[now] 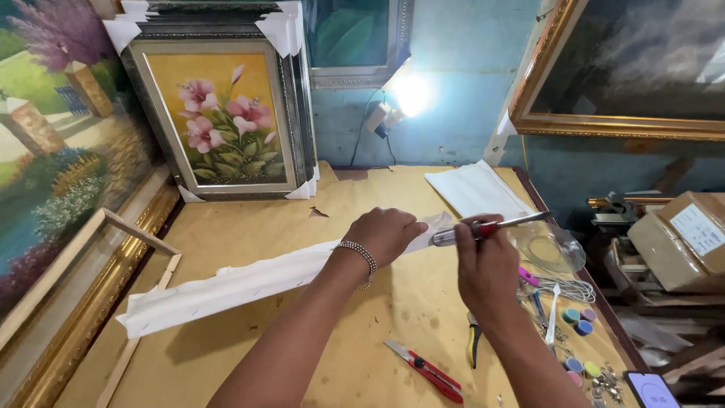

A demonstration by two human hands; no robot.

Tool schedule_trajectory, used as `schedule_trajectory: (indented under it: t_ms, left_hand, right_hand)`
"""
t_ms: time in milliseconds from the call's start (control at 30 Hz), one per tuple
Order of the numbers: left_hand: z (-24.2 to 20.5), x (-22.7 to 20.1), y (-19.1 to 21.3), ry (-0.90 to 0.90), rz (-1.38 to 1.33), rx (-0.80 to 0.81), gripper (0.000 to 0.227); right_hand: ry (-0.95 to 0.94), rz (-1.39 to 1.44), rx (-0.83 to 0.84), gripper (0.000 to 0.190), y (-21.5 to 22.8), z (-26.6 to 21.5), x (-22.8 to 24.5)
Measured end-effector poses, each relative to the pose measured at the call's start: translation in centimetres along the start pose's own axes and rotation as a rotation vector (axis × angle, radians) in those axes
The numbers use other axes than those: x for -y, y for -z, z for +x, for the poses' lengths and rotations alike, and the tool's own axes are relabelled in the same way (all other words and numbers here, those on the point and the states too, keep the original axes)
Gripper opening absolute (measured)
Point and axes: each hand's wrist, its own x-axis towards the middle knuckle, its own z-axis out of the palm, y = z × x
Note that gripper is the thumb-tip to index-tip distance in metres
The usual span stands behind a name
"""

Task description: Trimming excess canvas from a wooden frame using a utility knife and preparing framing materials.

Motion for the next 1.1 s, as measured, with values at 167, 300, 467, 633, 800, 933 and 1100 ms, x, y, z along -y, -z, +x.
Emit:
schedule_trajectory:
  t_ms: [167,300,467,633,800,933,1100]
  left_hand:
    - [0.0,-0.1,0.0,0.003,-0.003,0.017,0.036]
    - [0.2,0.4,-1.3,0.002,-0.058,0.022,0.037]
    - [-0.4,0.0,-1.3,-0.025,-0.077,0.021,0.036]
    - [-0.1,0.4,-1.2,-0.026,-0.074,0.018,0.037]
    - [0.0,1.1,-1.9,-0.008,-0.089,0.039,0.037]
    - [-0.7,0.2,-2.3,-0.039,-0.048,0.021,0.036]
    - [-0.7,1.3,-3.0,-0.032,-0.010,-0.007,0.035]
  right_hand:
    - [0.088,0.075,-0.129,0.038,0.2,-0.2,0.5]
    - [0.070,0.007,-0.150,0.036,2.7,-0.1,2.3]
    - [-0.215,-0.091,0.093,0.036,1.1,0.0,1.8]
    - [0.216,0.116,-0.410,0.032,0.5,-0.2,-0.9]
    - [0.080,0.071,-0.235,0.031,1.1,-0.9,-0.5]
    - [-0.084,-0.085,0.039,0.033,-0.3,-1.9,-1.8]
    - [-0.222,0.046,-0.077,0.033,1.8,-0.9,-4.8]
